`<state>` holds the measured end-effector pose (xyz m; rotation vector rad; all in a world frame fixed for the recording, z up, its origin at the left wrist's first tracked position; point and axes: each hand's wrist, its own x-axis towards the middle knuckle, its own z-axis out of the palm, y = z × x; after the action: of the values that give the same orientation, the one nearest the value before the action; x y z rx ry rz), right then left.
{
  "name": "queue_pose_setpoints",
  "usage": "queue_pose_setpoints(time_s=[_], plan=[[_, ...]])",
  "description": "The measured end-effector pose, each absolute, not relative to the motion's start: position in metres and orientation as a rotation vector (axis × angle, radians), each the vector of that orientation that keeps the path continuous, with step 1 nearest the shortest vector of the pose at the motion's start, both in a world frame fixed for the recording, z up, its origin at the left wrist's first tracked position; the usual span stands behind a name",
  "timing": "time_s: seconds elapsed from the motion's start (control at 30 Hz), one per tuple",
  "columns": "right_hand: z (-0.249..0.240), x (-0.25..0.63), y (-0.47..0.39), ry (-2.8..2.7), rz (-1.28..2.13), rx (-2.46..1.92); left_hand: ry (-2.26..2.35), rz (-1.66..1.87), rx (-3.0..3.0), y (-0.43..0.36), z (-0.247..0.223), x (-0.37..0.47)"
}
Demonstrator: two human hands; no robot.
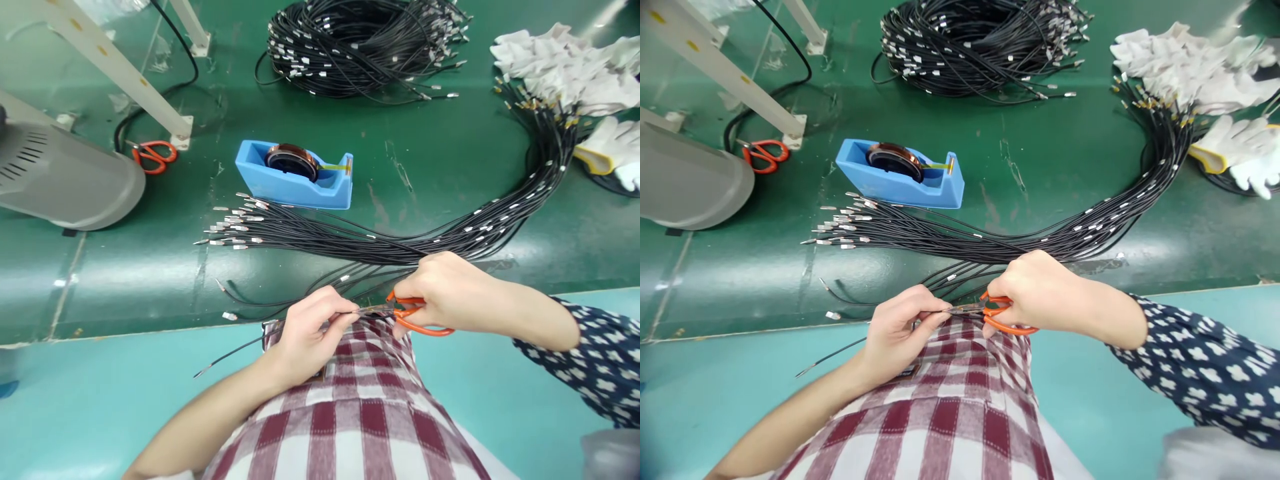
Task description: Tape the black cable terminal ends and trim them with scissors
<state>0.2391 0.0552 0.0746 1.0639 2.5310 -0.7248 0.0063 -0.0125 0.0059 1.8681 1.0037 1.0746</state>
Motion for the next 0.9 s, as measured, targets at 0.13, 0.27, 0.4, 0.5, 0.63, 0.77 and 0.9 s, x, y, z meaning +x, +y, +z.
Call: queue_pose_setpoints(time_s=[0.13, 0.27, 0.4, 0.5, 0.63, 0.77, 0.9], plan=[[0.0733, 0.2391, 0.0544, 2.48, -0.929, 1.073, 0.973, 1.107, 1.884, -0.013, 0.006, 0.0047], [0.0746, 0.2398, 0.0533, 2.563, -0.981, 1.069, 0.96, 1.114, 1.906, -0.0122, 0.0104, 0.0036], [0.0762, 0.2402, 0.053, 2.666, -0.884, 1.037, 0.946, 1.104, 1.914, -0.0124, 0.0117, 0.0034], [0.0764, 0.2402, 0.0527, 2.698, -0.83, 1.024, 0.944, 1.091, 1.923, -0.0139, 0.0095, 0.003], [0.0757, 0.2393, 0.0503, 2.742, -0.736, 0.988, 0.949, 1.096, 1.953, -0.0162, 0.0071, 0.0027], [0.0745, 0.2378, 0.0467, 2.766, -0.592, 0.918, 0.947, 1.115, 1.993, -0.0175, 0.0065, 0.003], [0.0708, 0.2374, 0.0456, 2.76, -0.595, 0.876, 0.918, 1.127, 2.016, -0.0181, 0.0046, 0.0028]])
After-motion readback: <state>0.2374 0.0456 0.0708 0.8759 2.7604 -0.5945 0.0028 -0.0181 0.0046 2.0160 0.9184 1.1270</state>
